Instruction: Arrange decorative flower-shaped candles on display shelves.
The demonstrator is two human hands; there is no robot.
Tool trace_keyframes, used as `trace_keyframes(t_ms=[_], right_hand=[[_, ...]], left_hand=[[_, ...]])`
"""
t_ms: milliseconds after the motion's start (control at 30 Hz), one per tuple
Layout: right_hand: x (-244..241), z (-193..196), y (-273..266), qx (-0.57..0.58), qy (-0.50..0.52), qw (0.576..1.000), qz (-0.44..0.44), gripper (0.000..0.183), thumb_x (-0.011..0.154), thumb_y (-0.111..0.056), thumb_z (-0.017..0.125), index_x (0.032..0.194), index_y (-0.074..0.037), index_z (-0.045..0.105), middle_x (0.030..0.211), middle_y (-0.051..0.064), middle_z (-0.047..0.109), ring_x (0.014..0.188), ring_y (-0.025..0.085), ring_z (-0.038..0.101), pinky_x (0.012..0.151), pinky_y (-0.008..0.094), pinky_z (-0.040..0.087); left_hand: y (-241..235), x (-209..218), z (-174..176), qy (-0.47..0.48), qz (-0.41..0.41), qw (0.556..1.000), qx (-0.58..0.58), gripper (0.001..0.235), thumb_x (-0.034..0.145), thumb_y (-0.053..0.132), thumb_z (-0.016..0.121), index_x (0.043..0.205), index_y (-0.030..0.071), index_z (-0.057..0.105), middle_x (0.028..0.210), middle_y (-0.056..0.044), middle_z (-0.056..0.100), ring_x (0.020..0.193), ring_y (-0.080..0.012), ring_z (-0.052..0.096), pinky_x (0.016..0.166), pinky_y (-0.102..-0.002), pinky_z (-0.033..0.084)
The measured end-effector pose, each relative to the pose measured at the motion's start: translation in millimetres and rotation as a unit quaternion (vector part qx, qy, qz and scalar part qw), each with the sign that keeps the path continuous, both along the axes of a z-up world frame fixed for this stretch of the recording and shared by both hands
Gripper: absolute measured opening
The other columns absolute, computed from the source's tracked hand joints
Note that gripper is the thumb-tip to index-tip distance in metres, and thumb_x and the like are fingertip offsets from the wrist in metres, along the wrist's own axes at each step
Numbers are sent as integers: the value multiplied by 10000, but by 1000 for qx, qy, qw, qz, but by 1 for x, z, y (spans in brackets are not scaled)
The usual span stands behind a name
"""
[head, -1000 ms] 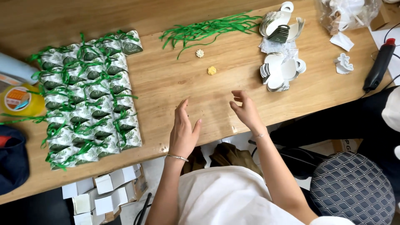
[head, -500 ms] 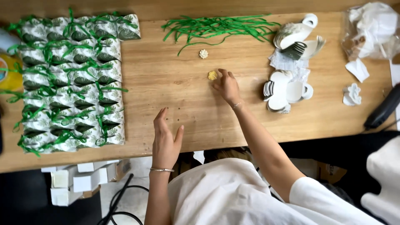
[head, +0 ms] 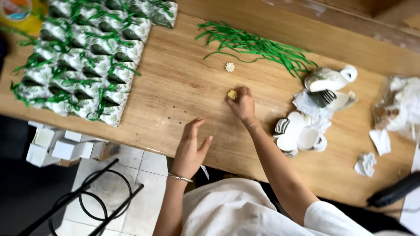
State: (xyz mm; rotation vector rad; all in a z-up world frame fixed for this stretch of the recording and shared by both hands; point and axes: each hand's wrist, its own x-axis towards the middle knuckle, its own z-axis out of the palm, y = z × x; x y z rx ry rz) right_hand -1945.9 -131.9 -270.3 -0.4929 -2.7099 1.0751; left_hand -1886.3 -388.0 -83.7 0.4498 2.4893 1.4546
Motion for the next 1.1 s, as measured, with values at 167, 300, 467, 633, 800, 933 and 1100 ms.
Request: trace_keyframes(t_ms=[167, 300, 467, 633, 800, 933, 1100], right_hand=[[-1, 46, -32, -124, 4, 992, 39, 384, 802, -168, 864, 1069, -3, 641, 899, 122, 724, 749, 191, 704, 681, 312, 594], [11, 142, -95, -142, 54, 977, 148, 381, 806, -142, 879, 1097, -7, 672, 915, 96, 740, 753, 152, 689, 681, 283, 593], [26, 191, -153, -132, 131, 938, 291, 398, 792, -170, 906, 1086, -20, 683, 943, 66, 743, 810, 145, 717, 738, 287, 600], [41, 217, -207, -87, 150, 886, 431, 370, 757, -153, 910, 1034, -41, 690, 912, 73, 724, 819, 178, 709, 754, 312, 584], [78, 228, -288, -75, 76, 806, 582, 467, 757, -155, 885, 1159, -78, 662, 873, 68, 717, 821, 199, 717, 775, 349, 586], [133, 257, -364, -114, 8, 723, 681, 625, 771, -140, 851, 1334, -97, 584, 921, 76, 727, 863, 204, 726, 780, 352, 593], [214, 273, -450, -103, -34, 569, 815, 473, 868, -142, 762, 1320, -109, 628, 1072, 106, 763, 885, 207, 756, 764, 347, 601]], left_hand=[[6, 17, 9, -75, 62, 994, 51, 554, 997, 241, 648, 1465, 48, 421, 1436, -212, 576, 1318, -362, 585, 1079, -419, 482], [-10, 29, 5, -173, 182, 939, 237, 614, 1042, 280, 555, 1571, 80, 315, 1476, -175, 549, 1340, -240, 583, 1069, -361, 499], [-47, 41, -2, -169, 286, 867, 371, 619, 1059, 286, 545, 1610, 104, 331, 1356, -69, 627, 1201, -128, 575, 1005, -284, 468], [-90, 70, 4, -107, 353, 832, 414, 504, 1063, 253, 577, 1527, 72, 498, 1153, -6, 682, 1058, -61, 623, 955, -248, 522], [-153, 131, 27, -23, 463, 818, 339, 338, 1019, 165, 626, 1318, 9, 636, 1077, -38, 769, 917, -62, 694, 817, -236, 603], [-212, 207, 30, 4, 558, 783, 275, 322, 995, 140, 624, 1291, 13, 646, 1051, -59, 785, 903, -83, 751, 754, -235, 591], [-273, 318, 17, 1, 625, 731, 274, 315, 1006, 154, 654, 1273, -10, 686, 981, -101, 794, 863, -142, 712, 748, -243, 587]])
